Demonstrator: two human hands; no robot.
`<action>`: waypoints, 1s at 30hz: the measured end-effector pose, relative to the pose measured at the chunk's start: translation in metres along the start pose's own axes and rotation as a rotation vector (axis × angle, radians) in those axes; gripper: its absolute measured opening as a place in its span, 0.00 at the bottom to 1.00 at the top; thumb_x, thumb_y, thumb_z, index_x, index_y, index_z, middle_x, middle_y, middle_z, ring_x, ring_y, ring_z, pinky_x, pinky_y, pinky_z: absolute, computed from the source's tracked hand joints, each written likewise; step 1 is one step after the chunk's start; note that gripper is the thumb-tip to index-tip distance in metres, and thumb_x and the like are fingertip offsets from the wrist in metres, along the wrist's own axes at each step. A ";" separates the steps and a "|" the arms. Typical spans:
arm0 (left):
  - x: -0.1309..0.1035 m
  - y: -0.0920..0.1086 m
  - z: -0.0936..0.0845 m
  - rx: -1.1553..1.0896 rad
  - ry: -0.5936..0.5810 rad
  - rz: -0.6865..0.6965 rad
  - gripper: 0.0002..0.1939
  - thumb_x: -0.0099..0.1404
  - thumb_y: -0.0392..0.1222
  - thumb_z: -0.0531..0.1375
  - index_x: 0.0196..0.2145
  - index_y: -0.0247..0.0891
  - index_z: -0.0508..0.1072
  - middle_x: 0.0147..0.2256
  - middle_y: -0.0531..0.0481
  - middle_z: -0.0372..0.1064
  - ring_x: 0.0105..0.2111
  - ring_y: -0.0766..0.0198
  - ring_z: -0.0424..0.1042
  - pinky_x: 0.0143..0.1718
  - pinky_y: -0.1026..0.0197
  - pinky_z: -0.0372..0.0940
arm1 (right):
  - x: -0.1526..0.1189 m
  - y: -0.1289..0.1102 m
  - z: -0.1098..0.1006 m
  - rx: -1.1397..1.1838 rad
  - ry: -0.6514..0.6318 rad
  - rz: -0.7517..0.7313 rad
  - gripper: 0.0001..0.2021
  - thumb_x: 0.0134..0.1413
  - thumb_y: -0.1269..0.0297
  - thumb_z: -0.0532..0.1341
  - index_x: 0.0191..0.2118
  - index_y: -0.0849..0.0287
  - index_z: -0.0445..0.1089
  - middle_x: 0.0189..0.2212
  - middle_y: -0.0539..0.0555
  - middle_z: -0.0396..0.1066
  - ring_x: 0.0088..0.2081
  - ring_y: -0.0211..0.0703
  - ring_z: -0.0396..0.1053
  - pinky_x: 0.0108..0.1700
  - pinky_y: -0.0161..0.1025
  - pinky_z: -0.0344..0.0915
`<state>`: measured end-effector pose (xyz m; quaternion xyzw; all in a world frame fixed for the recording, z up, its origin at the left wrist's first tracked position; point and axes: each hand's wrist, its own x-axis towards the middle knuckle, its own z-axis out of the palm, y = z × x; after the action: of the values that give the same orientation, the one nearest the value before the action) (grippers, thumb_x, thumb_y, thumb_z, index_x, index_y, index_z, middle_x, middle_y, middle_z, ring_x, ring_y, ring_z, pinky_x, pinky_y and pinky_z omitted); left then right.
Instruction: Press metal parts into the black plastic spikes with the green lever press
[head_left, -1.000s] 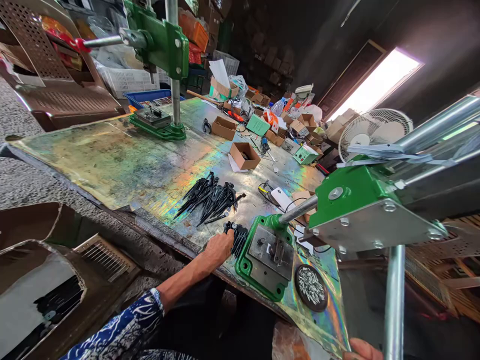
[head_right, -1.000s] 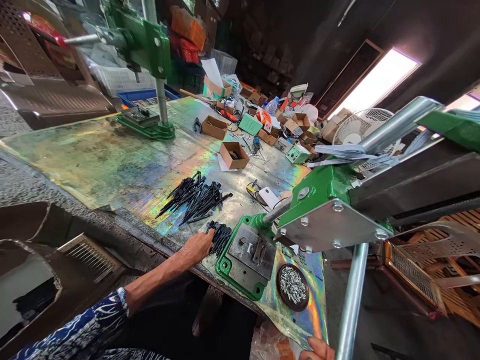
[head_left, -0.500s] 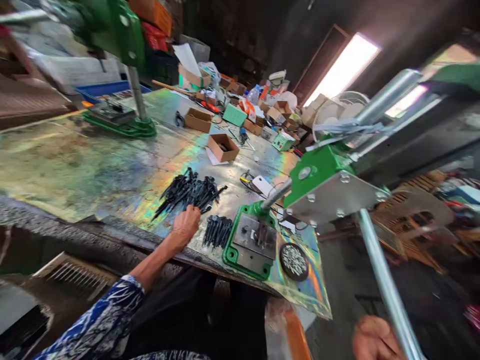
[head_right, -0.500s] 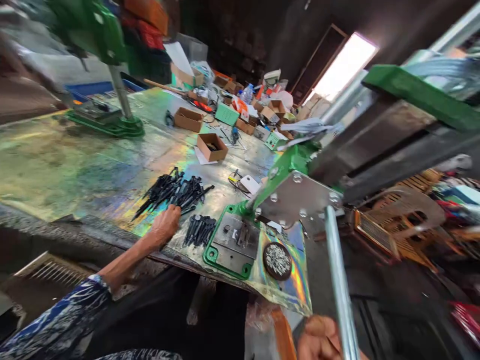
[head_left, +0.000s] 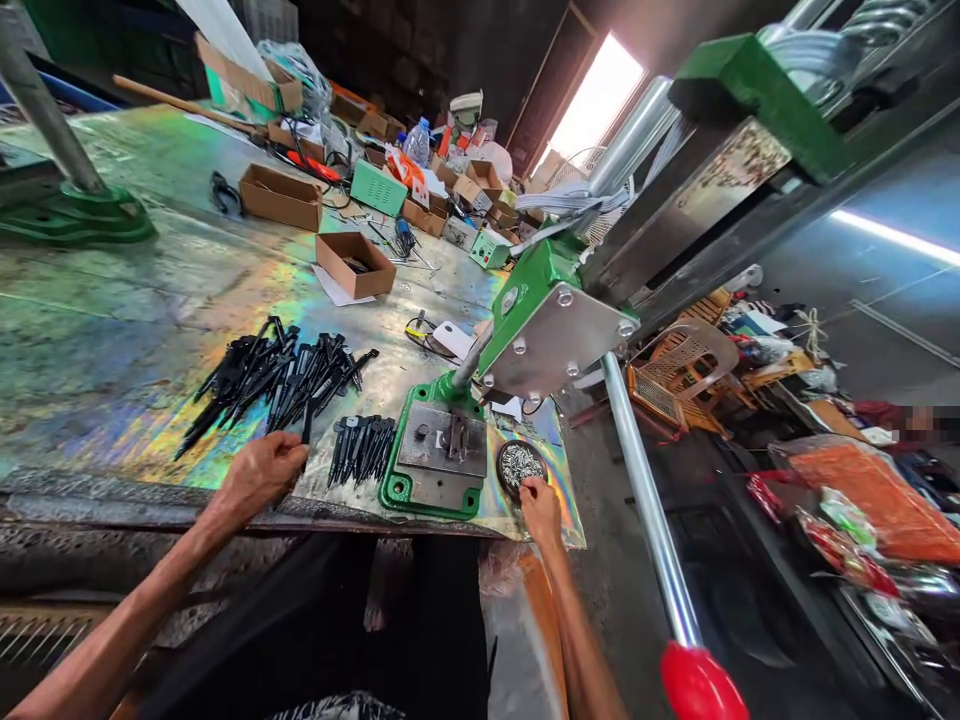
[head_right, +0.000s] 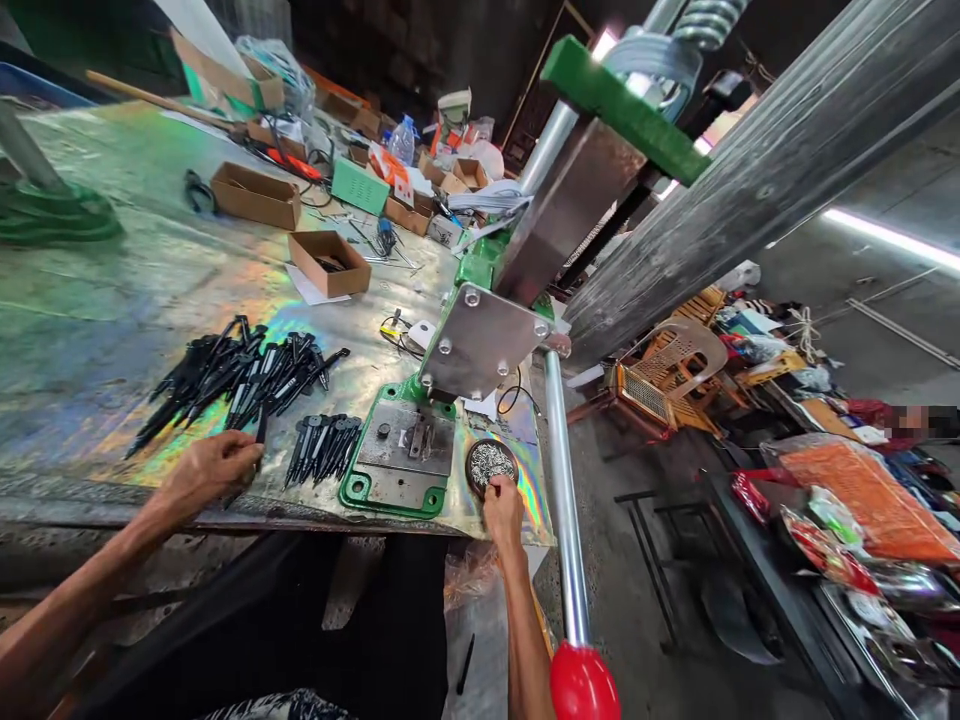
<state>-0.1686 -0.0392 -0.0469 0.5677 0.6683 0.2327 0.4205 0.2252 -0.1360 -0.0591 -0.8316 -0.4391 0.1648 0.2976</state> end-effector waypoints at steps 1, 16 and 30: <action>-0.008 0.002 -0.001 -0.160 -0.041 -0.012 0.09 0.59 0.42 0.54 0.24 0.38 0.62 0.15 0.58 0.59 0.16 0.70 0.55 0.20 0.68 0.49 | 0.003 0.003 0.004 -0.078 0.004 -0.007 0.10 0.58 0.59 0.60 0.32 0.62 0.68 0.29 0.50 0.68 0.31 0.39 0.67 0.36 0.41 0.66; -0.046 0.032 0.016 -0.850 -0.300 -0.061 0.10 0.52 0.44 0.63 0.30 0.39 0.68 0.17 0.57 0.64 0.14 0.72 0.57 0.15 0.71 0.48 | 0.016 0.022 0.004 -0.381 -0.069 -0.106 0.10 0.61 0.61 0.57 0.35 0.62 0.68 0.30 0.50 0.69 0.33 0.41 0.69 0.39 0.43 0.66; -0.063 0.045 0.031 -0.991 -0.372 -0.086 0.12 0.50 0.43 0.66 0.30 0.38 0.68 0.22 0.56 0.64 0.19 0.72 0.59 0.16 0.71 0.55 | 0.018 0.032 0.008 -0.087 -0.061 -0.092 0.10 0.59 0.60 0.58 0.31 0.62 0.67 0.27 0.49 0.67 0.31 0.40 0.67 0.37 0.42 0.65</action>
<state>-0.1173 -0.0929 -0.0090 0.3046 0.4151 0.3984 0.7591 0.2512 -0.1321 -0.0857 -0.8172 -0.4923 0.1570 0.2551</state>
